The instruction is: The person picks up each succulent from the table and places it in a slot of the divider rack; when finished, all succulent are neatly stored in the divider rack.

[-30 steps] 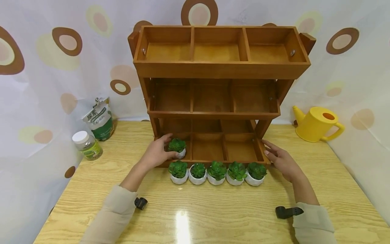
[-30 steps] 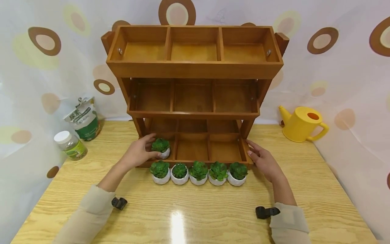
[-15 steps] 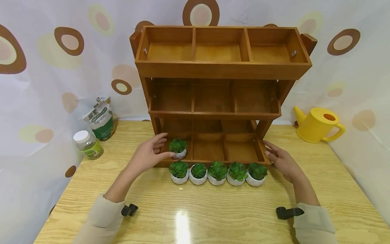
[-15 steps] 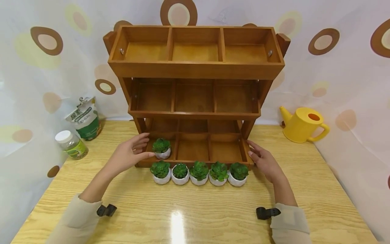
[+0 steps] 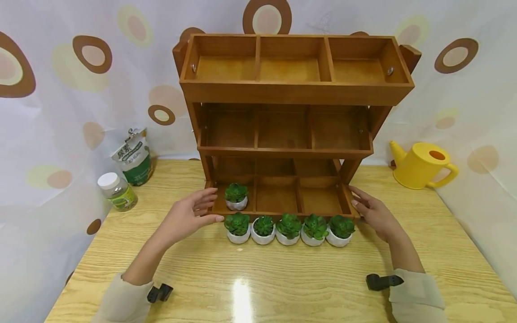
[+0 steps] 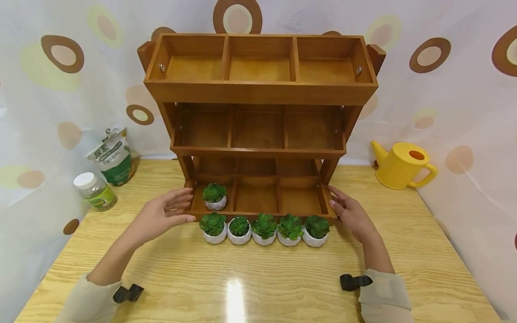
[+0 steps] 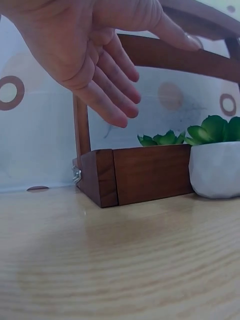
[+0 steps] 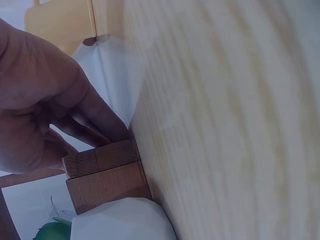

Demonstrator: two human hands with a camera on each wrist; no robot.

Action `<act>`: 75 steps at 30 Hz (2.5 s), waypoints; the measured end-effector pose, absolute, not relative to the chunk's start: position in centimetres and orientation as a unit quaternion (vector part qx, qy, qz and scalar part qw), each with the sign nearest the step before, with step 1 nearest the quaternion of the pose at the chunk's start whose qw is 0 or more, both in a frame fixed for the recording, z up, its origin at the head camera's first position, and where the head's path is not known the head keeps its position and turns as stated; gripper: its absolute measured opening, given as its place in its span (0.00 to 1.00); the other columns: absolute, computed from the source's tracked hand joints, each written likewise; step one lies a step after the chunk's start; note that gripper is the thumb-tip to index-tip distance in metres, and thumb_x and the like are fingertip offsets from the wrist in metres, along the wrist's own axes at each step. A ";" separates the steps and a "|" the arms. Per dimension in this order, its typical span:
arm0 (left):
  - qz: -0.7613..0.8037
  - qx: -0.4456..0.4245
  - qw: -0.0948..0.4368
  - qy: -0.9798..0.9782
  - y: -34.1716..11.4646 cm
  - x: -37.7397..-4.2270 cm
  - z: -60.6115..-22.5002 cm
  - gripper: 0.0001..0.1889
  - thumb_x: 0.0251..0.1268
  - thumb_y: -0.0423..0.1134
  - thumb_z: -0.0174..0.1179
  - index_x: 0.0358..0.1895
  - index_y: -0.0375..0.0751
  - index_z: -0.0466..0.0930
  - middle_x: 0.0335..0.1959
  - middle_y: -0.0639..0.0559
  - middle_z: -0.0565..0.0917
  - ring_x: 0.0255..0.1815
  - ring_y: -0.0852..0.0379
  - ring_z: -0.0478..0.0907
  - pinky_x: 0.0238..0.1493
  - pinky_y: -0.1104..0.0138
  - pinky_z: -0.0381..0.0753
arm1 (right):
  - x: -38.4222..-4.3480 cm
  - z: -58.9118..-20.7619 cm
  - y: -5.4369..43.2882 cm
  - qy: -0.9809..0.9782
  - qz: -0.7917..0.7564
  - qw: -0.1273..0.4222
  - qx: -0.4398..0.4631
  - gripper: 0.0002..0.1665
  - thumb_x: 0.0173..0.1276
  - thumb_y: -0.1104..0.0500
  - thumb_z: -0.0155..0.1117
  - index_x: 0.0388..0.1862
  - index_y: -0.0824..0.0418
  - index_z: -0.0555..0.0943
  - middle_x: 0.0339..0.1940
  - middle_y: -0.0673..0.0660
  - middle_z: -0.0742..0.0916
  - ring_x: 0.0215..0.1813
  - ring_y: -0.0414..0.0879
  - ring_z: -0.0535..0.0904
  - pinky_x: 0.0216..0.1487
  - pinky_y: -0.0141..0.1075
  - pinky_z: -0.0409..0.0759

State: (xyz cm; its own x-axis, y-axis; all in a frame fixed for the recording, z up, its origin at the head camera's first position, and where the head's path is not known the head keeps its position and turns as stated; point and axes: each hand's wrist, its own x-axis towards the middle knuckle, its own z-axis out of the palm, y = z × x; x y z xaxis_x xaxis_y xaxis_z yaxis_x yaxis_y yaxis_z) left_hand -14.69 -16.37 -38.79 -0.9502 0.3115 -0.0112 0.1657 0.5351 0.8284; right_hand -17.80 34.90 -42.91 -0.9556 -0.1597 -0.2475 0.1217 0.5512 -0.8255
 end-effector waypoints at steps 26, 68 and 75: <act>0.462 0.150 0.171 0.857 -15.4 -13.8 -42.0 0.35 0.64 0.48 0.71 0.72 0.42 0.71 0.66 0.41 0.80 0.64 0.42 0.80 0.61 0.51 0.82 | -18.0 -43.7 35.1 0.861 -0.489 0.140 -0.013 0.34 0.86 0.52 0.40 0.85 0.46 0.46 0.82 0.71 0.56 0.78 0.73 0.58 0.71 0.66 0.64; 0.461 0.116 0.200 0.857 -12.5 -14.6 -43.3 0.37 0.53 0.44 0.77 0.69 0.45 0.76 0.60 0.49 0.84 0.65 0.46 0.80 0.64 0.52 0.79 | -17.8 -43.4 34.8 0.857 -0.494 0.144 -0.018 0.34 0.86 0.51 0.39 0.86 0.46 0.44 0.82 0.72 0.57 0.77 0.72 0.62 0.70 0.64 0.67; 0.437 0.121 0.184 0.872 -12.3 -14.4 -43.0 0.38 0.52 0.45 0.79 0.69 0.45 0.75 0.62 0.48 0.83 0.65 0.45 0.79 0.64 0.51 0.79 | -18.0 -43.5 35.0 0.861 -0.487 0.143 -0.015 0.35 0.86 0.50 0.39 0.85 0.45 0.44 0.82 0.72 0.57 0.77 0.73 0.62 0.70 0.65 0.67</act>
